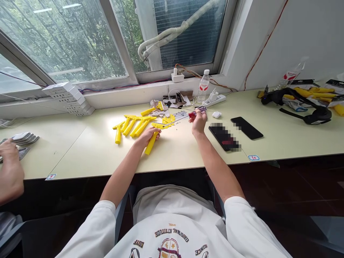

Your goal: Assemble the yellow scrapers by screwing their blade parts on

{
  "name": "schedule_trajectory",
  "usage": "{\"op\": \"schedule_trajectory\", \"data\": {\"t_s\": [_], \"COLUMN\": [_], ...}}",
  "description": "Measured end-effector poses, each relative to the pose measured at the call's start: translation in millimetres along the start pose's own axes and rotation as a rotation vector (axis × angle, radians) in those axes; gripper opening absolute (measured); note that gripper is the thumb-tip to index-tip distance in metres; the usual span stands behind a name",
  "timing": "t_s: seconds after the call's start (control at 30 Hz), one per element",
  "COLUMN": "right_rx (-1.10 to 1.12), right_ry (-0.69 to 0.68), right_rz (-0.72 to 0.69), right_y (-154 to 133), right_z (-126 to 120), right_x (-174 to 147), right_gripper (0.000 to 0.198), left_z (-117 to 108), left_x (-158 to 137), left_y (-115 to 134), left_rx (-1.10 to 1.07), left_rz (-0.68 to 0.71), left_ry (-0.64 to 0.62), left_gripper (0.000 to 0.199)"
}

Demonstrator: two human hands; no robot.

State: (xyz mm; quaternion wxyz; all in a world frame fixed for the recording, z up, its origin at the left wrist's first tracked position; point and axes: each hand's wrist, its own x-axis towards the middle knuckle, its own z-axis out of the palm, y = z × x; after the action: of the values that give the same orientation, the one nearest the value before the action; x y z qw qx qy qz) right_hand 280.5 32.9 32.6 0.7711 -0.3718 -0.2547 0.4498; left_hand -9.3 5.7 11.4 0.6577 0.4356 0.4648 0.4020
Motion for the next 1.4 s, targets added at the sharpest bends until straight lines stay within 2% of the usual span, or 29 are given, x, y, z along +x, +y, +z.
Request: {"op": "schedule_trajectory", "data": {"t_s": [0.2, 0.37, 0.57, 0.93, 1.1, 1.27, 1.4], "right_rx": [-0.077, -0.070, -0.091, -0.071, -0.116, -0.159, -0.113], "right_ry": [0.012, -0.016, -0.027, -0.010, -0.025, -0.085, -0.241], "right_rz": [-0.086, -0.105, -0.131, -0.114, -0.196, -0.191, -0.190], "right_y": [-5, -3, -2, -5, -6, -9, -5], "right_z": [1, 0, -1, 1, 4, 6, 3], "right_x": [-4, -4, -6, -12, -16, -27, -33], "right_gripper": [0.035, 0.039, 0.033, 0.036, 0.031, 0.027, 0.030], "left_z": [0, 2, 4, 2, 3, 4, 0], "left_x": [-1, -5, -7, -4, -7, -5, -1], "left_y": [0, 2, 3, 1, 3, 2, -2], "left_rx": [0.021, 0.047, 0.068, 0.101, 0.141, 0.166, 0.181], "left_rz": [-0.003, -0.008, -0.004, 0.017, 0.022, 0.027, 0.029], "left_ry": [0.004, 0.003, 0.013, -0.021, -0.004, 0.016, 0.043], "left_gripper": [0.024, 0.025, 0.027, 0.025, 0.026, 0.021, 0.020]}}
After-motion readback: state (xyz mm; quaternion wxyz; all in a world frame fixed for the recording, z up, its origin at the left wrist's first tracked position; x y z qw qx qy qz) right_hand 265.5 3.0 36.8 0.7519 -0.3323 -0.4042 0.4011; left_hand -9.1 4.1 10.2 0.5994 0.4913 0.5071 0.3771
